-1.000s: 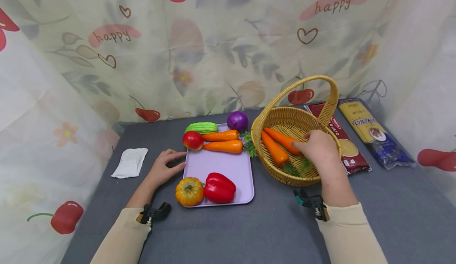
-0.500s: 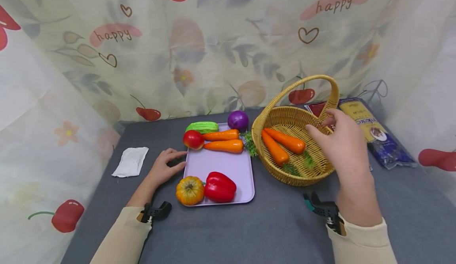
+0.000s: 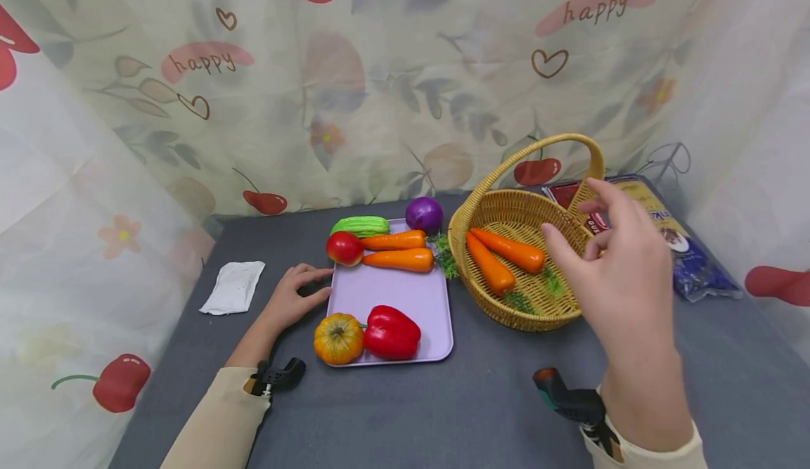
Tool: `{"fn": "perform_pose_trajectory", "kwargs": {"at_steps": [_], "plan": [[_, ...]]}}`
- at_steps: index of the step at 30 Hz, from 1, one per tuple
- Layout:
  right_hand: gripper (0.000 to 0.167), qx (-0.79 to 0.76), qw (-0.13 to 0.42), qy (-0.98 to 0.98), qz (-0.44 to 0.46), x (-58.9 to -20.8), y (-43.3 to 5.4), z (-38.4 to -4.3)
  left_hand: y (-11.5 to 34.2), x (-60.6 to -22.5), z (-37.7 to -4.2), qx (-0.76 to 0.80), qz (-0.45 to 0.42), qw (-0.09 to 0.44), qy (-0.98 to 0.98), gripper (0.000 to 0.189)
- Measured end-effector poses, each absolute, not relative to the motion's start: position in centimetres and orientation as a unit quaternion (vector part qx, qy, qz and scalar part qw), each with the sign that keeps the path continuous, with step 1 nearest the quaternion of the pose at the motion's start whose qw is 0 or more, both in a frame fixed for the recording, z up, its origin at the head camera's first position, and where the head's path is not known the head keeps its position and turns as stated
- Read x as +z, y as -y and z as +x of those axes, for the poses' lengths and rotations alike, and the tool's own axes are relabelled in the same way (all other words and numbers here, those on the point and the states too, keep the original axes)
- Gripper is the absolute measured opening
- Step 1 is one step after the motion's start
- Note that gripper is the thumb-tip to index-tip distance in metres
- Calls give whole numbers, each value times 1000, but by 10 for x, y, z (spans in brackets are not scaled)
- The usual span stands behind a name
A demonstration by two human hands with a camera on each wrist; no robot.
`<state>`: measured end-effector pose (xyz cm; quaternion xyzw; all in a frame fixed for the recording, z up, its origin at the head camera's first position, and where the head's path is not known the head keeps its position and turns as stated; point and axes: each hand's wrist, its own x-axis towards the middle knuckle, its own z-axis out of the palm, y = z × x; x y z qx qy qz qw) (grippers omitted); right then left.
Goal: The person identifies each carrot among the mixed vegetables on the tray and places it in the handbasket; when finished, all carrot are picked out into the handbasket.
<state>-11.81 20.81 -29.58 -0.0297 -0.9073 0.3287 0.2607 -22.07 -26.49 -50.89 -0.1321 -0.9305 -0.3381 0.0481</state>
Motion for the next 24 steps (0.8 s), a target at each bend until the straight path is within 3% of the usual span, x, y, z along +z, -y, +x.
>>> {"fn": "perform_pose_trajectory", "kwargs": {"at_steps": [5, 11, 17, 24], "plan": [[71, 358, 328, 873, 42, -295, -191, -106, 264, -509, -221, -339, -134, 49, 930, 44], [70, 378, 355, 845, 132, -299, -170, -100, 264, -510, -221, -338, -133, 50, 930, 44], [67, 369, 343, 843, 186, -307, -143, -101, 265, -511, -221, -339, -133, 51, 930, 44], [64, 349, 286, 865, 222, -325, -113, -107, 265, -511, -221, -339, -135, 55, 929, 44]]}}
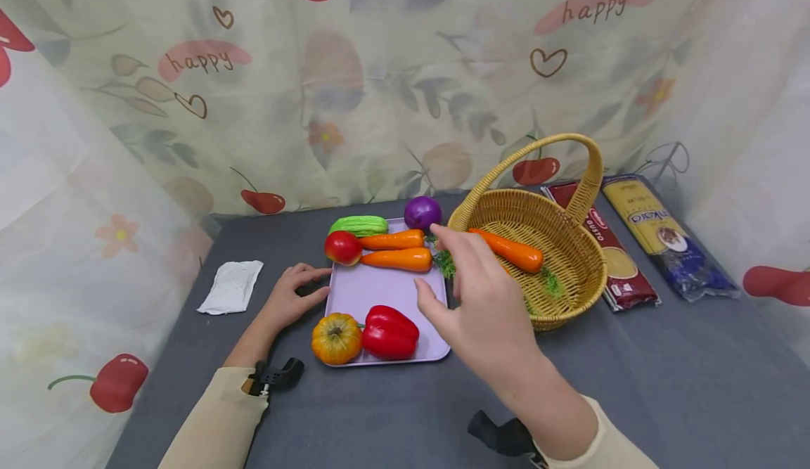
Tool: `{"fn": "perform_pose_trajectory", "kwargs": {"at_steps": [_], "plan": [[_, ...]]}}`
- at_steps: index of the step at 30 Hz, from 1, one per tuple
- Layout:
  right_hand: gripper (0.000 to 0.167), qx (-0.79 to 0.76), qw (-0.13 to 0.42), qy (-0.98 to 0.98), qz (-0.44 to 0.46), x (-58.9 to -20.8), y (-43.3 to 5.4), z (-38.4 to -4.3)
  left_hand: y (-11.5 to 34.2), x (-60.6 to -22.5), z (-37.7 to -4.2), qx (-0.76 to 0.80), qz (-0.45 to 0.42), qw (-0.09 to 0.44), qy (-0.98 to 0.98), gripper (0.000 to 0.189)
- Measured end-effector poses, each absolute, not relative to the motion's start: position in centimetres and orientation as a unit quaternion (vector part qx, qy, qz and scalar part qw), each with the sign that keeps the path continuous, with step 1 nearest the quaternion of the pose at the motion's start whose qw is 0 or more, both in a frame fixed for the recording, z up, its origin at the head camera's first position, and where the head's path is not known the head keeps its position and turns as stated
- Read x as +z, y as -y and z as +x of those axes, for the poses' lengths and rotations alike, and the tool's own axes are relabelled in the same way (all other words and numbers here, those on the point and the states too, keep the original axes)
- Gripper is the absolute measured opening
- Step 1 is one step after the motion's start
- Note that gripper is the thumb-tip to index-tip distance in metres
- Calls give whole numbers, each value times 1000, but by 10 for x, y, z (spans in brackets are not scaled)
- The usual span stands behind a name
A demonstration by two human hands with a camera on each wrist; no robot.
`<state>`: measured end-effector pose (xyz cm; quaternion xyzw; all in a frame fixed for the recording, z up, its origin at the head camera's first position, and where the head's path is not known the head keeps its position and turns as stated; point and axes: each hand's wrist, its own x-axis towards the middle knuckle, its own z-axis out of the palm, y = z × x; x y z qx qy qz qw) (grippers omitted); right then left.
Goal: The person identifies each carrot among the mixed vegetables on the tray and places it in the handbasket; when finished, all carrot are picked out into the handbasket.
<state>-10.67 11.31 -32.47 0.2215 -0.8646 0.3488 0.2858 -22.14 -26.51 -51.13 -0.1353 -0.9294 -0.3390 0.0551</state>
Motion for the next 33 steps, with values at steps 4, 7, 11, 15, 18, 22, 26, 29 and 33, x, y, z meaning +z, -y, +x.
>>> {"fn": "perform_pose_trajectory", "kwargs": {"at_steps": [4, 7, 11, 15, 18, 22, 26, 29, 33], "plan": [[63, 344, 243, 878, 228, -341, -97, -119, 265, -511, -222, -335, -135, 57, 931, 44], [63, 338, 210, 890, 222, -355, -87, -131, 265, -512, -222, -333, -134, 56, 932, 44], [63, 343, 158, 902, 209, -377, -79, -152, 266, -512, -222, -333, -133, 55, 932, 44], [62, 363, 103, 904, 202, -401, -74, -174, 265, -513, -221, -332, -134, 55, 932, 45], [65, 377, 63, 903, 195, -418, -73, -187, 265, -513, -221, -332, -130, 51, 933, 45], [72, 397, 16, 899, 183, -437, -75, -200, 265, -513, -221, -333, -123, 45, 934, 45], [77, 397, -17, 902, 169, -450, -77, -207, 264, -512, -221, -334, -123, 47, 933, 45], [79, 385, -34, 908, 161, -454, -77, -209, 264, -511, -221, -334, -124, 49, 933, 44], [78, 353, -49, 923, 146, -452, -76, -206, 265, -511, -221, -335, -125, 49, 933, 44]]}}
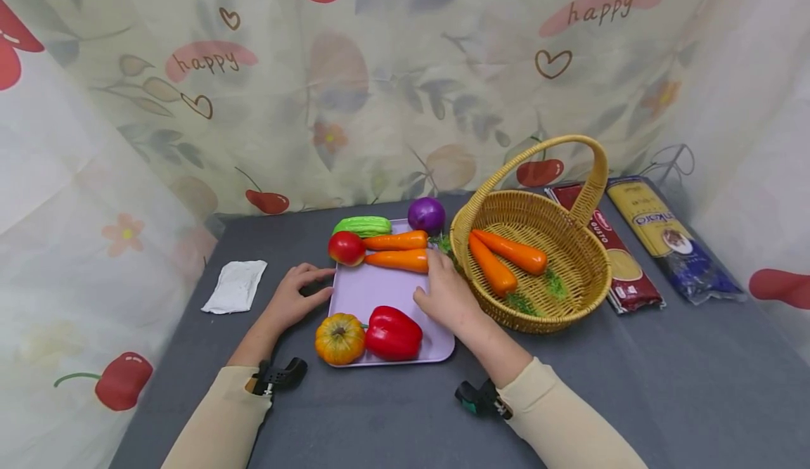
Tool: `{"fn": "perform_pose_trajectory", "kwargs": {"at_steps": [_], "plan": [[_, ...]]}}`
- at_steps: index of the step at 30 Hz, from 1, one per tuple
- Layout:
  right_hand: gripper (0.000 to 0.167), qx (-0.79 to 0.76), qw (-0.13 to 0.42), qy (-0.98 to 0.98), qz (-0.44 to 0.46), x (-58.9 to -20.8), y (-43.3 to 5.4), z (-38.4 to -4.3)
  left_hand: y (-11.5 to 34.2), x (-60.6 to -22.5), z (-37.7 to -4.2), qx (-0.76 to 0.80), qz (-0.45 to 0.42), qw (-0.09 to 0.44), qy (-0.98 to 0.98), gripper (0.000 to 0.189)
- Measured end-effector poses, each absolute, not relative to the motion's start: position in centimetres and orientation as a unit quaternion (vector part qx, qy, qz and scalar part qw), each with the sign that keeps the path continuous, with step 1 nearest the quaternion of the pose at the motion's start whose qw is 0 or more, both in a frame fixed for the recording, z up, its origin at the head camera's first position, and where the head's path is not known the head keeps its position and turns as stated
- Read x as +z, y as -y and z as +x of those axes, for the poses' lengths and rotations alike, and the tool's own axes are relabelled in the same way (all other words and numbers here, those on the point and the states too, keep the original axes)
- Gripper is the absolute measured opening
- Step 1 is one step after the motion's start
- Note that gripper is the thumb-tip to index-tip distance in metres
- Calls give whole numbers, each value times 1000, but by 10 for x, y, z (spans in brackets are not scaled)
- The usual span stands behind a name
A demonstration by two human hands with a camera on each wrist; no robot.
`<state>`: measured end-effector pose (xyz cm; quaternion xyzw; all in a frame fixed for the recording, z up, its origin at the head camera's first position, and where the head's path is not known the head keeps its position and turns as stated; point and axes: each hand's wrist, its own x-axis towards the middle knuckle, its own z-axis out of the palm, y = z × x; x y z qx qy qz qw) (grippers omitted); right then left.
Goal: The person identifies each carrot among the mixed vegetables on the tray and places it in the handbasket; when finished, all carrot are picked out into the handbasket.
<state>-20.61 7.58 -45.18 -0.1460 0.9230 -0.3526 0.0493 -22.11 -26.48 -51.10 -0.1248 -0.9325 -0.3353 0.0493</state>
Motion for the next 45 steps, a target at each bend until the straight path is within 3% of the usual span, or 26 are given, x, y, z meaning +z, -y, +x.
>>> {"fn": "perform_pose_trajectory", "kwargs": {"at_steps": [11, 22, 30, 38, 45], "plan": [[61, -208, 14, -968, -138, -447, -71, -196, 265, -512, -221, -335, -125, 48, 933, 45], [59, -207, -4, -970, -130, -456, -72, -201, 266, -513, -222, -334, -126, 49, 933, 45], [39, -164, 10, -979, -122, -455, -71, -199, 265, -511, -221, -336, -127, 46, 932, 44], [40, -167, 43, -976, -133, -450, -72, -197, 265, -511, -222, -337, -131, 51, 931, 44], [36, -180, 52, -973, -133, -425, -75, -187, 265, -512, -222, -337, -129, 52, 931, 44]]}}
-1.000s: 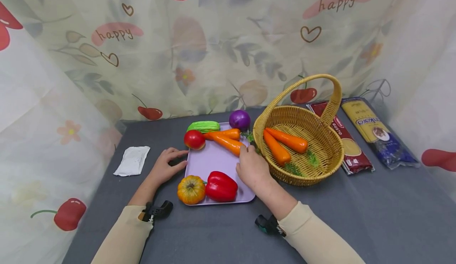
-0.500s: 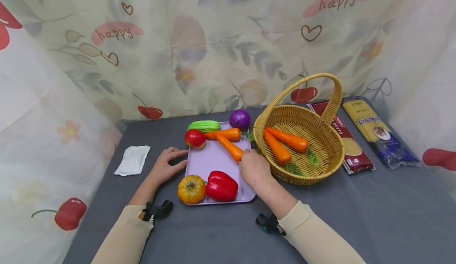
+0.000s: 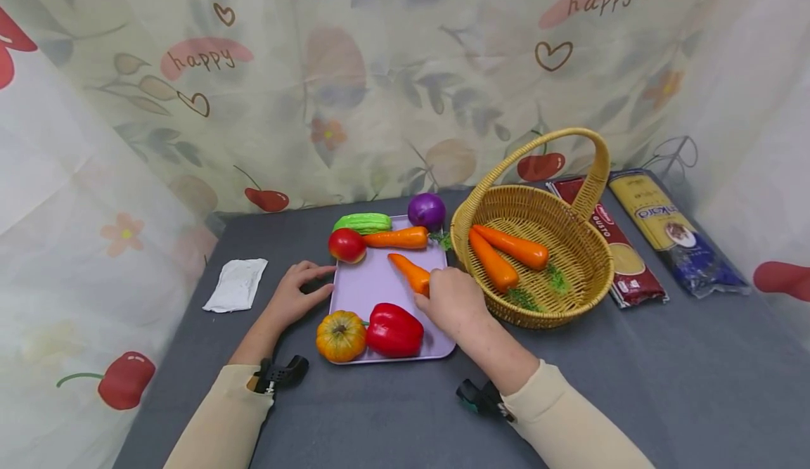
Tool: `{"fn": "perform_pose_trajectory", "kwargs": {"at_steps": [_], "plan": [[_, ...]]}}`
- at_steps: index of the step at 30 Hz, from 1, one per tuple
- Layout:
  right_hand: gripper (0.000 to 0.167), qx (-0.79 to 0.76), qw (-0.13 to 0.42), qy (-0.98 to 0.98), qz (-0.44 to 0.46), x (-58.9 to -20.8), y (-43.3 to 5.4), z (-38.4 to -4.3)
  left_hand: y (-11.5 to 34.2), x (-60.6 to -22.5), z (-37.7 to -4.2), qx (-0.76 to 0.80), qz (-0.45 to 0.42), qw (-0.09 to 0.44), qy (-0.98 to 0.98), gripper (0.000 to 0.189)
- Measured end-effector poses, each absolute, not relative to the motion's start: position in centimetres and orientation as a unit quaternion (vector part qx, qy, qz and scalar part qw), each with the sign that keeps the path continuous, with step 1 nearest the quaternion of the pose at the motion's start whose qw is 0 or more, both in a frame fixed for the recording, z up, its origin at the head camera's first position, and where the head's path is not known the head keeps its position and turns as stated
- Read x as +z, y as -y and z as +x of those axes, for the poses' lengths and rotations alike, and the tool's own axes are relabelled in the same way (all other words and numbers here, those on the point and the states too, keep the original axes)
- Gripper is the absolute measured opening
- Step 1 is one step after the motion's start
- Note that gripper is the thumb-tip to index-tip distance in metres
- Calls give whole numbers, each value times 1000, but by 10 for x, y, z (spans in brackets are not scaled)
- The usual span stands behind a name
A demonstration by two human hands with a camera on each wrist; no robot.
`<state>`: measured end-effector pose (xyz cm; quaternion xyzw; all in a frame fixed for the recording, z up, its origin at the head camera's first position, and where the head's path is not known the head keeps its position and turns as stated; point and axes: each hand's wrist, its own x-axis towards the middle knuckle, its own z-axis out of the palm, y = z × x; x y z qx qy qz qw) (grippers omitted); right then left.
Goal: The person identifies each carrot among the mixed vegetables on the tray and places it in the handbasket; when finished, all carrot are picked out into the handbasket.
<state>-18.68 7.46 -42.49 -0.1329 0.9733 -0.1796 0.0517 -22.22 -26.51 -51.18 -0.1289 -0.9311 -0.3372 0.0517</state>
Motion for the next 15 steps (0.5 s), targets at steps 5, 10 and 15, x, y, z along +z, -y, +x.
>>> {"fn": "perform_pose_trajectory", "kwargs": {"at_steps": [5, 10, 15], "plan": [[43, -192, 40, -971, -139, -400, -80, -174, 265, -511, -222, -340, -131, 54, 930, 43], [48, -224, 3, -963, -147, -373, -91, -158, 265, -511, -222, -337, -135, 56, 930, 43], [49, -259, -24, -955, -146, -348, -105, -142, 265, -512, -222, -335, -134, 55, 931, 43]]}}
